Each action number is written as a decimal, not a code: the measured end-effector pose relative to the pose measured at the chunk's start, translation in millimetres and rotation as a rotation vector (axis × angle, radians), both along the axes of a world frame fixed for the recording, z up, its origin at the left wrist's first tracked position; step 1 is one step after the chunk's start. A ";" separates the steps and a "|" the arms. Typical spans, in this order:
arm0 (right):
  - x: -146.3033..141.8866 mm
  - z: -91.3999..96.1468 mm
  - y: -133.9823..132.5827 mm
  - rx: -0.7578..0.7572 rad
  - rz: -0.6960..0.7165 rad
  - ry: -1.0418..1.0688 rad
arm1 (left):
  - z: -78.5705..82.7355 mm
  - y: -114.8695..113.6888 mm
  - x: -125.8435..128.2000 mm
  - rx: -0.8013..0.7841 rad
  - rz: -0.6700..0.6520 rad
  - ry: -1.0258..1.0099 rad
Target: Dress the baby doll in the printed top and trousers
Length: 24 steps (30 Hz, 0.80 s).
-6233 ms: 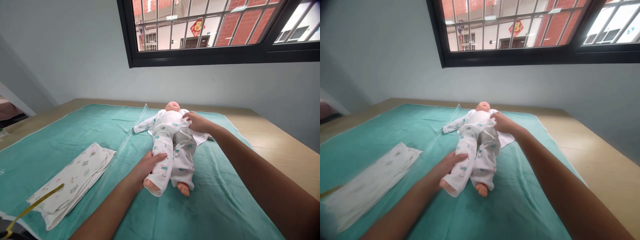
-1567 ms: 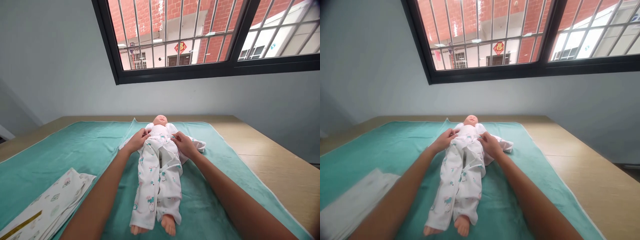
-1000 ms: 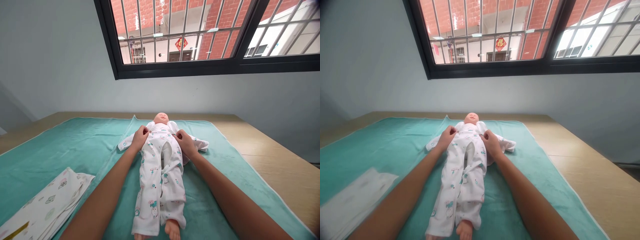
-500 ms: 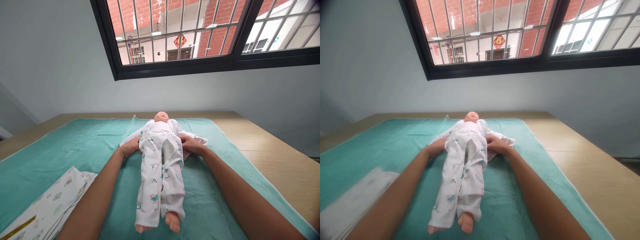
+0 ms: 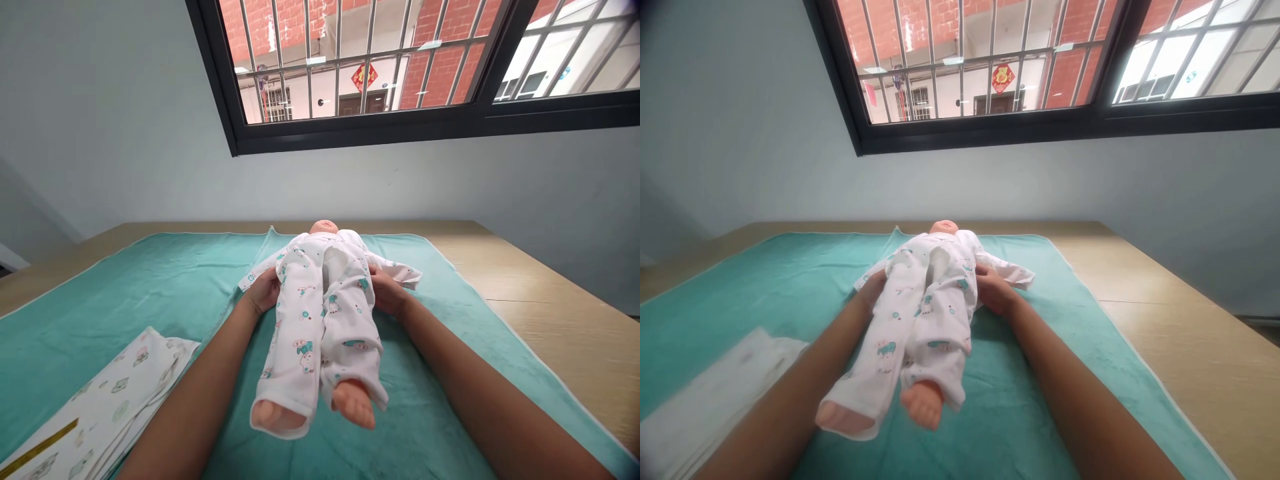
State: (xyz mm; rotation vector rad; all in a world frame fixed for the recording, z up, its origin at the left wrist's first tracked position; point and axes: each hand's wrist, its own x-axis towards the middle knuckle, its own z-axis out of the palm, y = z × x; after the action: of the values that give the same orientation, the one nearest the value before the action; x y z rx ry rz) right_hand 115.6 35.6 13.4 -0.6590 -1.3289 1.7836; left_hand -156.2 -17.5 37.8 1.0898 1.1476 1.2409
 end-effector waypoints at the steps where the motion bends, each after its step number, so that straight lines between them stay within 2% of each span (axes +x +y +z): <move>1: -1.5 0.8 -1.3 -0.008 -0.020 0.015 | -2.0 0.1 -1.0 -0.018 -0.010 -0.047; 5: -5.0 5.6 -6.4 -0.041 -0.080 0.067 | -7.4 2.4 -0.4 -0.040 -0.143 -0.214; 8: -7.1 7.9 -10.3 -0.086 -0.113 0.115 | -7.4 4.4 7.5 -0.010 -0.169 -0.243; 15: -12.2 -0.7 -6.5 -0.112 -0.075 0.168 | -2.6 4.8 22.0 0.078 -0.051 -0.251; 20: -11.7 -7.6 -0.1 -0.056 -0.122 0.150 | -10.6 11.5 14.5 0.158 -0.049 -0.135; 24: -11.5 -7.8 0.1 -0.013 -0.193 0.091 | -12.8 14.4 10.2 0.237 0.029 -0.007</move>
State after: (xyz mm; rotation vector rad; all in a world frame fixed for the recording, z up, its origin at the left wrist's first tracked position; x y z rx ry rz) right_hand 104.1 35.7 5.6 -0.6816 -1.1535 1.6478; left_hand -146.0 -3.2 24.9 1.2459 1.0325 1.4292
